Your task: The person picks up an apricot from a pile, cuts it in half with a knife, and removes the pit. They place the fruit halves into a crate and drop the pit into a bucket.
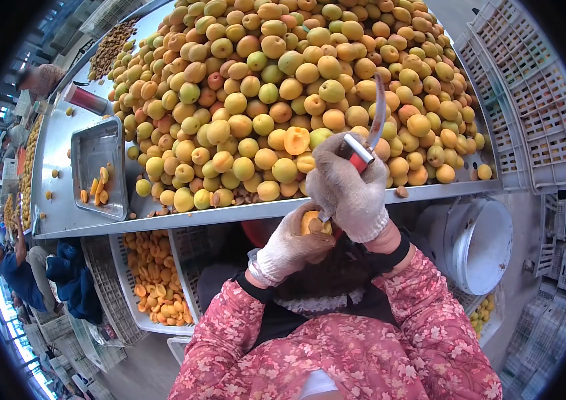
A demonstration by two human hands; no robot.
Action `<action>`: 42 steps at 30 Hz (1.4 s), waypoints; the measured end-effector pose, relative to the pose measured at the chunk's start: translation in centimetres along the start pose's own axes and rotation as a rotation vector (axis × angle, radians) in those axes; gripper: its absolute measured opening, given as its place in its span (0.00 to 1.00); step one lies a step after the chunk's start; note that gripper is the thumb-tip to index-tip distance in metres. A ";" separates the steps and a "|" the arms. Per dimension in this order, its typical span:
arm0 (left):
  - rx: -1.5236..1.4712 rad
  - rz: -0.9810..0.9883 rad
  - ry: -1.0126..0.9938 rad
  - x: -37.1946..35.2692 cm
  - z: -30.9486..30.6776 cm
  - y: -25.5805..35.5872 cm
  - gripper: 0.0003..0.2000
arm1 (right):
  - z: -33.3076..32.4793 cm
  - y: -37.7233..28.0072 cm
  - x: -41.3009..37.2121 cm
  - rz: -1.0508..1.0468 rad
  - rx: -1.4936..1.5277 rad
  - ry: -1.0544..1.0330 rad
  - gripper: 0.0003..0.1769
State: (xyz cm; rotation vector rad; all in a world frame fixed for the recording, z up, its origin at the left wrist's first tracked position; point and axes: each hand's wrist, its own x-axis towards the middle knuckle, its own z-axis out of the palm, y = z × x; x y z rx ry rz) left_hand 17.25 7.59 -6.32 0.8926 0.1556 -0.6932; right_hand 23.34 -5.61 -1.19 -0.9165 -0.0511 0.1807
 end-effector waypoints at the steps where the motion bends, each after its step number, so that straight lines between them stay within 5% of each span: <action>1: -0.001 0.000 0.001 0.0 -0.1 0.1 0.26 | 0.3 0.1 -0.1 0.001 0.000 0.000 0.01; 10: 0.002 -0.176 -0.188 -0.7 -1.1 0.8 0.27 | 0.9 0.2 -0.2 0.207 0.022 -0.003 0.03; 15: 0.137 0.072 0.109 -0.9 0.8 1.8 0.24 | -0.2 0.5 0.4 0.158 0.125 -0.029 0.04; 23: 0.394 0.477 0.305 -0.6 0.8 -0.9 0.24 | 0.6 2.0 0.4 -0.057 -0.018 0.143 0.01; 29: 0.389 0.292 0.170 -1.0 -0.2 -0.2 0.27 | 1.3 1.4 0.0 0.085 0.016 0.002 0.02; 32: 0.565 0.358 0.157 -1.0 -0.7 -0.8 0.29 | 0.7 1.2 0.1 0.257 0.021 -0.015 0.02; 42: 0.935 0.561 0.234 -0.1 -0.7 -2.7 0.26 | -0.1 2.8 0.2 0.272 0.178 0.214 0.08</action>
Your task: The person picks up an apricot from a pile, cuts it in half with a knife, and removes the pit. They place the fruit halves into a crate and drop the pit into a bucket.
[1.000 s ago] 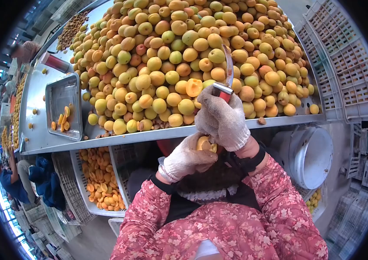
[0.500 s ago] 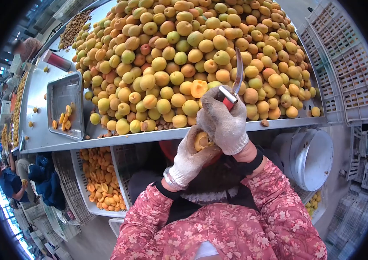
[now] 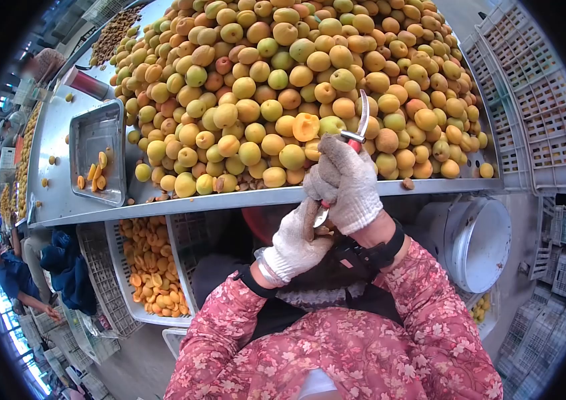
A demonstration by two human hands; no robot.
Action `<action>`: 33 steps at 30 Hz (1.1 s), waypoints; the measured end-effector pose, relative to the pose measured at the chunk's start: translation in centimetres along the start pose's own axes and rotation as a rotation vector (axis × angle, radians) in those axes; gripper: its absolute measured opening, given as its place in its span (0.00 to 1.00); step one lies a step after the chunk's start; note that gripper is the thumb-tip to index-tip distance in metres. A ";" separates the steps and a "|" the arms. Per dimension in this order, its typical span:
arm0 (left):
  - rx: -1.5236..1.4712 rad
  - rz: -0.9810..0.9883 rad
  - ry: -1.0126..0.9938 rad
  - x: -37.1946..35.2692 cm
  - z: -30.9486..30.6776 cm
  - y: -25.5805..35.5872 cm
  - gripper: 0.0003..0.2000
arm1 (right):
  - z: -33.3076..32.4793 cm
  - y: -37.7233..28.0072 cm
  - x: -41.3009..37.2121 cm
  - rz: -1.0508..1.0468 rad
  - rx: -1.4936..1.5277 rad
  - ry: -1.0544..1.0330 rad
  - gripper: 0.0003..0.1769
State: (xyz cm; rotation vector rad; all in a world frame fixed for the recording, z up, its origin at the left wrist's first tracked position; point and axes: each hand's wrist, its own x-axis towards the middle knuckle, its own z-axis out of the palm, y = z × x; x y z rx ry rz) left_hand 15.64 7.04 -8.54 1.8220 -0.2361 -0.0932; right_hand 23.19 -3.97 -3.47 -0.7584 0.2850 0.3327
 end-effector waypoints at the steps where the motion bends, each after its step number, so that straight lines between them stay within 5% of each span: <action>1: 0.001 0.001 0.001 -0.2 0.2 0.1 0.26 | 0.2 0.0 -0.1 0.000 0.000 -0.001 0.08; 7: -0.431 -0.106 -0.021 0.3 0.3 0.2 0.20 | -1.2 -2.5 1.0 -0.107 0.101 -0.113 0.10; 9: -0.560 -0.369 -0.262 0.2 -0.7 0.6 0.14 | -1.0 -3.7 0.4 -0.208 -0.052 -0.100 0.09; 10: -0.625 -0.278 -0.244 0.0 -0.5 0.8 0.08 | -1.2 -3.8 0.2 -0.223 -0.106 -0.088 0.09; 15: -0.472 -0.241 -0.275 0.2 -0.7 -0.2 0.11 | -2.5 -4.9 0.0 -0.258 -0.146 -0.044 0.04; 21: -0.950 -0.740 -0.289 -1.4 -0.2 -2.7 0.16 | -3.7 -7.3 -0.5 -0.250 -0.111 -0.094 0.05; 25: -1.041 -0.701 -0.289 -2.0 0.8 -1.9 0.20 | -4.8 -8.4 -1.2 -0.268 -0.246 -0.055 0.05; 30: -0.785 -0.658 -0.306 -2.6 0.9 0.3 0.17 | -6.2 -9.8 -1.7 -0.322 -0.206 -0.059 0.05; 33: -0.374 -0.799 -0.282 -2.4 -0.3 2.5 0.21 | -7.0 -10.2 -1.7 -0.338 -0.179 -0.038 0.05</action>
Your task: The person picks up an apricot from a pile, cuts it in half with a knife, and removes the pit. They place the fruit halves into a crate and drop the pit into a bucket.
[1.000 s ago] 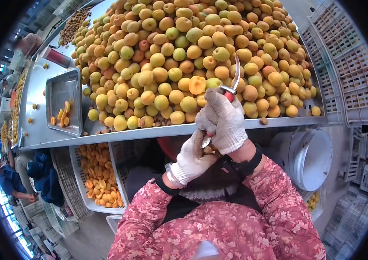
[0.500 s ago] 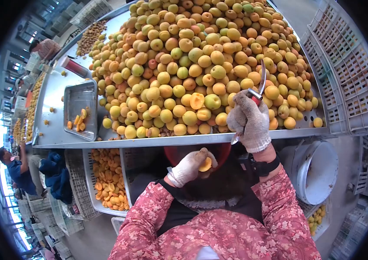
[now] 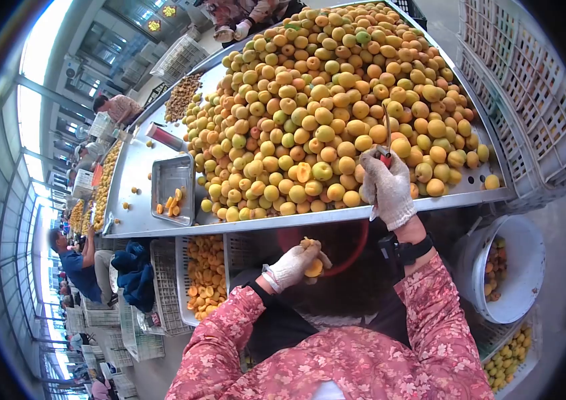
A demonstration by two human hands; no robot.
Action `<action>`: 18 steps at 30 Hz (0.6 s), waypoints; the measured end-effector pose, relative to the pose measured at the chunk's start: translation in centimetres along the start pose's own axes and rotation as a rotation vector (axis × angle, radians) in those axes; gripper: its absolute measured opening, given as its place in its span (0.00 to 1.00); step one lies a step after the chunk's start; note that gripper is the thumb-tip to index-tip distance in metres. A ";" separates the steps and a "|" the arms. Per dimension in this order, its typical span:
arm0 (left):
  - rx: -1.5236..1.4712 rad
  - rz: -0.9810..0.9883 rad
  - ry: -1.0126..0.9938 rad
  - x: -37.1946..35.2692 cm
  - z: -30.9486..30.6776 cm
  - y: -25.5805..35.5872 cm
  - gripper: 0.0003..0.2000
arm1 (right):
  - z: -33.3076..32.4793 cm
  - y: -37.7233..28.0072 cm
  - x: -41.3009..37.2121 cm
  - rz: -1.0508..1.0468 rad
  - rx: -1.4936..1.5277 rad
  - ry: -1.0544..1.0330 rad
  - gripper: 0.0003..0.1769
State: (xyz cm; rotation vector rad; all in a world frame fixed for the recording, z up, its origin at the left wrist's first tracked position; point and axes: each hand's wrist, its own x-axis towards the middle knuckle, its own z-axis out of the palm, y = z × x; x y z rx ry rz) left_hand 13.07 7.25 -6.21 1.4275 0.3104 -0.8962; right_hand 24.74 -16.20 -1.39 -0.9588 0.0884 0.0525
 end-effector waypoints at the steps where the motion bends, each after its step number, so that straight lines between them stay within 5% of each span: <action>1: 0.153 0.018 0.055 -0.4 0.0 0.5 0.23 | -0.4 0.0 0.1 0.006 0.002 0.000 0.05; 4: 0.296 0.054 0.118 -1.5 -0.4 1.4 0.20 | -0.9 -0.6 -0.2 0.016 -0.012 0.008 0.05; 7: 0.623 0.409 0.245 -0.9 -2.1 2.3 0.09 | -1.3 -0.9 -0.4 0.018 -0.050 0.036 0.05; 10: 0.444 0.329 0.365 -1.2 -2.7 6.7 0.12 | -1.6 -1.0 -0.3 -0.018 -0.053 0.061 0.04; 12: 0.599 0.558 0.526 0.5 -3.3 8.7 0.14 | -1.9 -1.1 -0.2 -0.050 -0.036 0.073 0.04; 13: 0.673 0.455 0.585 1.1 -3.5 10.0 0.14 | -2.1 -1.2 -0.1 -0.064 0.033 0.071 0.04; 16: 1.194 0.677 0.781 5.2 -3.8 11.5 0.22 | -1.9 -1.3 0.4 -0.074 0.084 0.116 0.04; 18: 1.269 0.672 0.794 6.4 -3.5 12.6 0.23 | -2.1 -1.0 0.7 -0.061 0.063 0.102 0.03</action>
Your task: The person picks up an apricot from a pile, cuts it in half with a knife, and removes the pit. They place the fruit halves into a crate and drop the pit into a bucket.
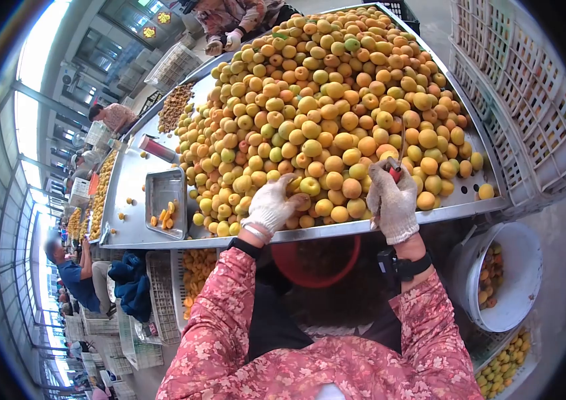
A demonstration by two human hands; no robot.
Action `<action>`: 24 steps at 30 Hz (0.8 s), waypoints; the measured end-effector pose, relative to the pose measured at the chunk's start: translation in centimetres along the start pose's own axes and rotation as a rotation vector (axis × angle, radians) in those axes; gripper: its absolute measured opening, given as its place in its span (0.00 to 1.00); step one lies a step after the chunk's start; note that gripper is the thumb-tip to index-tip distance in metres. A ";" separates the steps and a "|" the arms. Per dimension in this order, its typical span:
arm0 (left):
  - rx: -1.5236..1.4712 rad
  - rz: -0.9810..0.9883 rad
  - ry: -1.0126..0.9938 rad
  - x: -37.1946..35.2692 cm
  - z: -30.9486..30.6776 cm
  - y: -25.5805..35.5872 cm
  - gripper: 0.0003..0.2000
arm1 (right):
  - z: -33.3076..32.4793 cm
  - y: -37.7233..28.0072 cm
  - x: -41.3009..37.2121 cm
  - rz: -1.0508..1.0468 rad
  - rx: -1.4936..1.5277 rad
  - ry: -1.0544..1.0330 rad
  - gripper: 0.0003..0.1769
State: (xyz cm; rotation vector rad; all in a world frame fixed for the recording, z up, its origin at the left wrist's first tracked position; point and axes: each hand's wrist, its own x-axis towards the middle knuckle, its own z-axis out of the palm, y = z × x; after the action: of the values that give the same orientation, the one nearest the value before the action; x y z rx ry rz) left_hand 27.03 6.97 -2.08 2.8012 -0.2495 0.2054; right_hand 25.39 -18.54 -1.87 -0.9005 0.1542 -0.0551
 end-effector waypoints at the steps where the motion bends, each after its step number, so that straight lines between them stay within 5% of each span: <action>1: -0.047 -0.034 -0.083 0.7 -0.1 -0.1 0.23 | -0.1 0.2 0.1 0.009 -0.029 0.000 0.04; 4: -0.125 -0.052 -0.112 0.5 -0.2 -1.8 0.20 | 0.5 0.5 0.3 0.011 -0.075 -0.033 0.04; 6: -0.781 -0.230 -0.094 -1.1 -1.9 -2.5 0.16 | 0.8 0.6 0.1 0.020 -0.076 -0.043 0.04; 14: -0.798 -0.645 0.215 -17.0 -7.9 -12.6 0.14 | 0.4 0.8 -0.8 -0.015 -0.154 -0.130 0.04; 20: 0.070 -0.721 0.317 -29.0 -8.6 -20.1 0.20 | -0.8 -1.0 -4.1 0.010 0.084 -0.163 0.18; 24: -0.184 -0.688 0.350 -26.5 -9.3 -17.6 0.16 | -4.4 -2.1 -7.7 0.081 0.121 -0.087 0.18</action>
State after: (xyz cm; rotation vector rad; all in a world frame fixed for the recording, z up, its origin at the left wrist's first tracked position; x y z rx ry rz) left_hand 3.54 30.34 -3.14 2.4392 0.7229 0.4617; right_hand 17.18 -22.33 -2.07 -0.7736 0.1045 0.0492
